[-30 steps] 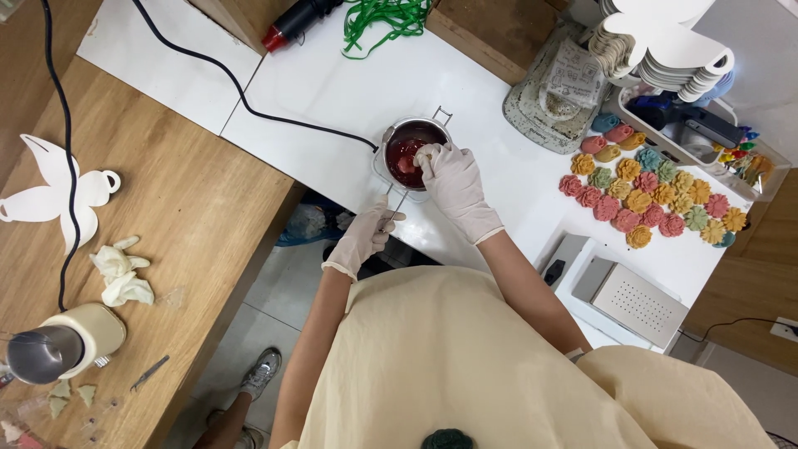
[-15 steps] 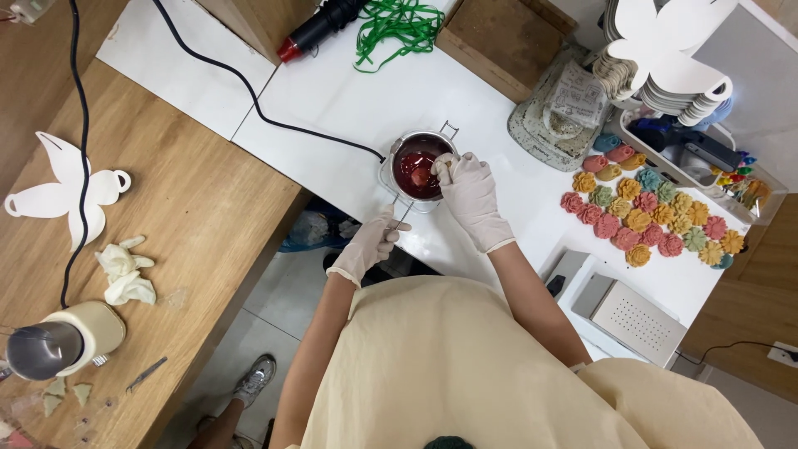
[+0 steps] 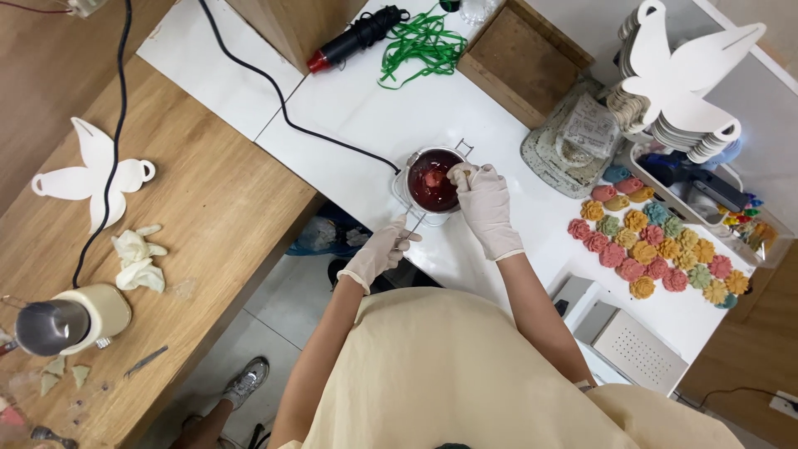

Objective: The recorder prepares wax shapes by dipping them into a colored liquid and then organizing them on a tray.

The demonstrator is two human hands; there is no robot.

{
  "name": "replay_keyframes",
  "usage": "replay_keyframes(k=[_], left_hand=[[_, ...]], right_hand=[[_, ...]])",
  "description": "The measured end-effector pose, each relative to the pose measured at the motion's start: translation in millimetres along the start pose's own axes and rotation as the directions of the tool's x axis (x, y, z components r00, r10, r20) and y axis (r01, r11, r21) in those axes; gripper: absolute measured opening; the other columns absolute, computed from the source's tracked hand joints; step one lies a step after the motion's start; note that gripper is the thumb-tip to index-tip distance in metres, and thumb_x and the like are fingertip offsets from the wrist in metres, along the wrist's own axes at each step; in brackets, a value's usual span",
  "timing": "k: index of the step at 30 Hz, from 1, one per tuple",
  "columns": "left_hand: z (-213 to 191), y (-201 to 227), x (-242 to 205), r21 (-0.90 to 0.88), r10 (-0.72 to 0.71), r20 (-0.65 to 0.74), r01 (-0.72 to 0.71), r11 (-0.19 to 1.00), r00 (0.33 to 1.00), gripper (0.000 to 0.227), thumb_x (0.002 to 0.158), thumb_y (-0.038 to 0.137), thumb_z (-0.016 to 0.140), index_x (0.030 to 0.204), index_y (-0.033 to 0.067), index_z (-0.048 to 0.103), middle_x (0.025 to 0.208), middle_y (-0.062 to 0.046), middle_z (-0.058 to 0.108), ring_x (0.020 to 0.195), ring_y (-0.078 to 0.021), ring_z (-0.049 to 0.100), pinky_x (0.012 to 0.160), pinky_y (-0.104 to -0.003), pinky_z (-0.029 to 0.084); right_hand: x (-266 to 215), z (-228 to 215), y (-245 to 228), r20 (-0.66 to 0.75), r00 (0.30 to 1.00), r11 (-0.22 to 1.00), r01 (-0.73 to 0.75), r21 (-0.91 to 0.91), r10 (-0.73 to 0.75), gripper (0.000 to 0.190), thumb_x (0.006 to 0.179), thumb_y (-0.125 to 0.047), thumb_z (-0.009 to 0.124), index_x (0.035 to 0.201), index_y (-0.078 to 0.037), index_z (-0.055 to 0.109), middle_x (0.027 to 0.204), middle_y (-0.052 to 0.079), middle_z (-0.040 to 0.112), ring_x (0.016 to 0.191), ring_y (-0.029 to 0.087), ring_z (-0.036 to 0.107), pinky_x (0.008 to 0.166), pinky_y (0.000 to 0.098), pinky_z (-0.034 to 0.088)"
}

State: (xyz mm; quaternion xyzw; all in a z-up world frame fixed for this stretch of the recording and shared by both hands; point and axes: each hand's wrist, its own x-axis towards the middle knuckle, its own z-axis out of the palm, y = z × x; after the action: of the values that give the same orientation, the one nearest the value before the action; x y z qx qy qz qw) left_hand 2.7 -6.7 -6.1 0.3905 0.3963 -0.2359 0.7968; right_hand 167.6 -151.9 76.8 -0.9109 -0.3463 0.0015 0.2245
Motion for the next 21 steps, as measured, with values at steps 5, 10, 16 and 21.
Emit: replay_keyframes(k=[5,10,16,21], left_hand=[[3,2,-8,0.008,0.028,-0.017,-0.028,1.0,0.999,0.058,0.106,0.055,0.039,0.101,0.0047,0.068,0.062,0.007,0.04,0.046,-0.0048,0.025,0.039,-0.022,0.018],[3,-6,7,0.096,0.112,-0.059,-0.106,0.99,0.992,0.055,0.104,0.052,0.04,0.104,0.0069,0.071,0.069,0.004,0.054,0.049,-0.0066,0.035,0.044,-0.022,0.03],[9,-9,10,0.117,0.161,-0.215,-0.138,0.983,0.963,0.053,0.099,0.052,0.051,0.107,0.0041,0.072,0.085,-0.004,0.068,0.058,-0.0115,0.053,0.057,-0.026,0.049],[3,-24,10,0.056,0.157,-0.238,-0.148,0.987,0.958,0.053,0.098,0.053,0.051,0.119,0.0064,0.066,0.096,-0.004,0.07,0.07,-0.016,0.065,0.069,-0.029,0.056]], right_hand=[[-2,1,-10,0.062,0.998,1.0,-0.025,0.019,0.023,0.019,0.103,-0.025,0.057,0.094,-0.016,0.071,0.079,0.001,0.073,0.084,0.025,0.066,0.081,0.0433,0.051],[2,-1,-7,0.031,1.0,0.999,-0.001,0.046,-0.001,0.021,0.103,-0.024,0.055,0.095,-0.015,0.072,0.083,0.001,0.075,0.084,0.026,0.067,0.081,0.0442,0.049],[10,4,1,0.084,0.994,0.987,-0.055,-0.153,0.068,0.024,0.106,-0.023,0.057,0.093,-0.012,0.074,0.081,0.008,0.074,0.08,0.027,0.067,0.079,0.0437,0.052],[11,-11,-26,0.154,0.975,0.933,-0.198,0.301,0.157,0.023,0.107,-0.017,0.053,0.099,-0.008,0.073,0.085,0.006,0.072,0.075,0.018,0.066,0.068,0.0346,0.057]])
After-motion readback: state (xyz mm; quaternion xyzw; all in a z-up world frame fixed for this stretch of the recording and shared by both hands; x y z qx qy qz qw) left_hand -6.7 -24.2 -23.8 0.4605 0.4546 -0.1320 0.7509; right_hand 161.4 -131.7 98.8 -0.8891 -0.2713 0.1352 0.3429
